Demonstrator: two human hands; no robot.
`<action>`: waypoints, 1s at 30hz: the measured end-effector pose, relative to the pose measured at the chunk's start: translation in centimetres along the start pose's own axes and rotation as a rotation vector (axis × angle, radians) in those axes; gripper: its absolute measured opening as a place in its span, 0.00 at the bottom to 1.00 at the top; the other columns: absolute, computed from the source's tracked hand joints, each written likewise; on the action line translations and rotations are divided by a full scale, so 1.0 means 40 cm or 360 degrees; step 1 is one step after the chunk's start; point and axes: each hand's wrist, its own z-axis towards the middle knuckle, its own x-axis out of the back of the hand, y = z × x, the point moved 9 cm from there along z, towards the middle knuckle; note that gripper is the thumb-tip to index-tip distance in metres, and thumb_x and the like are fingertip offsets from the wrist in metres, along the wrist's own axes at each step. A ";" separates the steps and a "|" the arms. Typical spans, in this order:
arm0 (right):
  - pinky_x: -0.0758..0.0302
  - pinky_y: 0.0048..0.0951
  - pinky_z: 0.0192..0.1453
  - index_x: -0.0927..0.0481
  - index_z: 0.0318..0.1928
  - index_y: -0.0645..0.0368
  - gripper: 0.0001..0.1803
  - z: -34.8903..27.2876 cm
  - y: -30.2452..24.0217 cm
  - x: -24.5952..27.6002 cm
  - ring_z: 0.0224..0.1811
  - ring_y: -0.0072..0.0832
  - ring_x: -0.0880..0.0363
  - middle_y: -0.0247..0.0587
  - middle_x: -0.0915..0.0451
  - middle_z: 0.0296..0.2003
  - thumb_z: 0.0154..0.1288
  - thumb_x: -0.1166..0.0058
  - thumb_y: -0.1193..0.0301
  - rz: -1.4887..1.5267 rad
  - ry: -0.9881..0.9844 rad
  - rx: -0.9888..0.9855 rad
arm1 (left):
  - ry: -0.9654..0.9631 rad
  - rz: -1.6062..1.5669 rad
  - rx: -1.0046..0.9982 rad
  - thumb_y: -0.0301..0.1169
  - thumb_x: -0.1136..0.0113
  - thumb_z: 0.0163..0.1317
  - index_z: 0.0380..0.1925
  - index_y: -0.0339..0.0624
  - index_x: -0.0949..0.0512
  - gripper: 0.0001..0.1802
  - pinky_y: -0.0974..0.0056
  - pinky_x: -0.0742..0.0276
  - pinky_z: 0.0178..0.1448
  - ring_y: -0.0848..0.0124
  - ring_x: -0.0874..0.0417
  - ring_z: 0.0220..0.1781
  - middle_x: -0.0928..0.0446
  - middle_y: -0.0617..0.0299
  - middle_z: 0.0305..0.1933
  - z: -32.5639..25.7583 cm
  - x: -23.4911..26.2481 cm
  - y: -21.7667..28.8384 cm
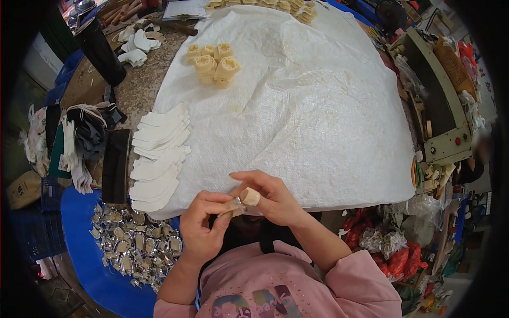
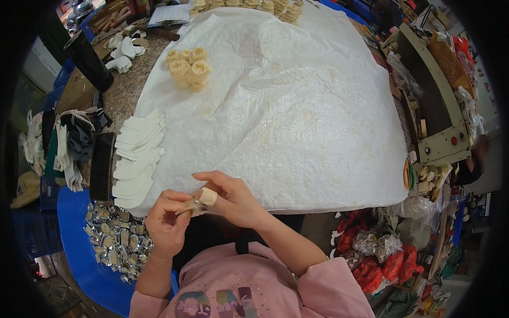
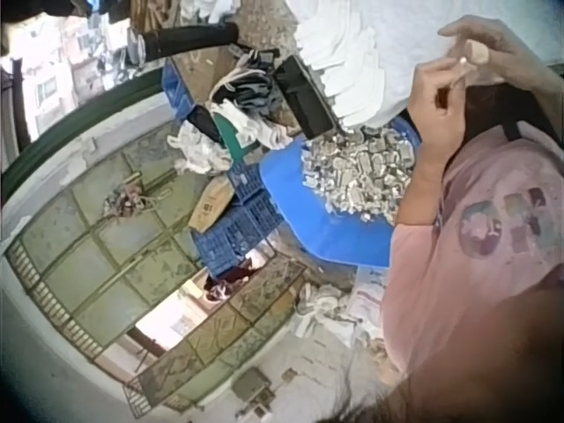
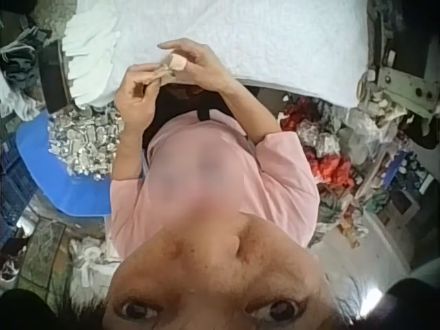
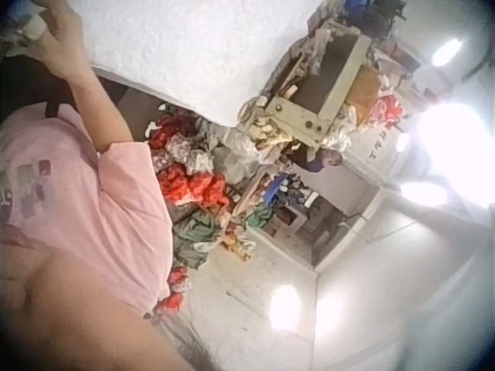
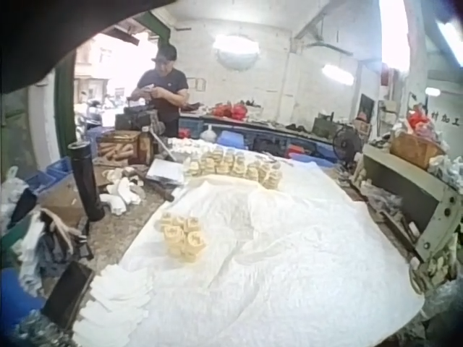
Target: The recorder is assembling or checking small light-colored plastic shoe components by inserting white paper or fabric strips into them.
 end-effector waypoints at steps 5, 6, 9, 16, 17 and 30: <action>0.34 0.33 0.55 0.26 0.47 0.59 0.12 -0.023 -0.111 -0.016 0.50 0.34 0.31 0.42 0.26 0.46 0.61 0.49 0.77 -0.0517 -0.0038 0.0834 | 0.0250 -0.0490 0.0387 0.18 0.43 0.59 0.36 0.30 0.26 0.06 0.69 0.26 0.49 0.72 0.22 0.43 0.23 0.51 0.43 -0.008 0.009 -0.047; 0.34 0.33 0.55 0.26 0.47 0.59 0.12 -0.023 -0.109 -0.024 0.50 0.34 0.31 0.42 0.26 0.46 0.61 0.49 0.77 -0.0513 -0.0041 0.0833 | 0.0252 -0.0486 0.0390 0.18 0.43 0.59 0.36 0.30 0.26 0.06 0.69 0.26 0.49 0.72 0.22 0.43 0.23 0.51 0.43 -0.008 0.005 -0.047; 0.39 0.34 0.56 0.26 0.40 0.59 0.10 -0.025 -0.123 -0.025 0.49 0.38 0.36 0.41 0.29 0.42 0.56 0.48 0.78 -0.0661 0.0218 0.0850 | 0.0299 -0.0543 0.0405 0.19 0.42 0.59 0.38 0.30 0.26 0.07 0.69 0.26 0.49 0.72 0.22 0.44 0.23 0.51 0.43 -0.006 -0.006 -0.053; 0.38 0.35 0.49 0.28 0.36 0.58 0.08 -0.022 -0.112 -0.017 0.42 0.38 0.36 0.41 0.30 0.39 0.53 0.50 0.79 -0.0451 0.0261 0.0795 | 0.0296 -0.0454 0.0482 0.23 0.39 0.59 0.36 0.31 0.25 0.08 0.71 0.26 0.46 0.73 0.22 0.41 0.23 0.52 0.42 -0.004 -0.003 -0.047; 0.38 0.34 0.49 0.28 0.36 0.57 0.07 -0.025 -0.118 -0.023 0.42 0.37 0.36 0.41 0.30 0.39 0.54 0.49 0.78 -0.0619 0.0275 0.0856 | 0.0252 -0.0379 0.0504 0.23 0.40 0.60 0.36 0.32 0.24 0.06 0.71 0.26 0.47 0.72 0.22 0.41 0.22 0.51 0.42 -0.006 -0.009 -0.046; 0.28 0.31 0.53 0.27 0.52 0.62 0.22 -0.004 -0.035 -0.013 0.46 0.27 0.24 0.43 0.22 0.49 0.57 0.38 0.73 0.0272 -0.0135 0.0000 | 0.0063 0.0515 -0.0289 0.25 0.34 0.54 0.28 0.41 0.20 0.03 0.60 0.33 0.53 0.62 0.32 0.49 0.32 0.50 0.52 -0.005 0.014 0.040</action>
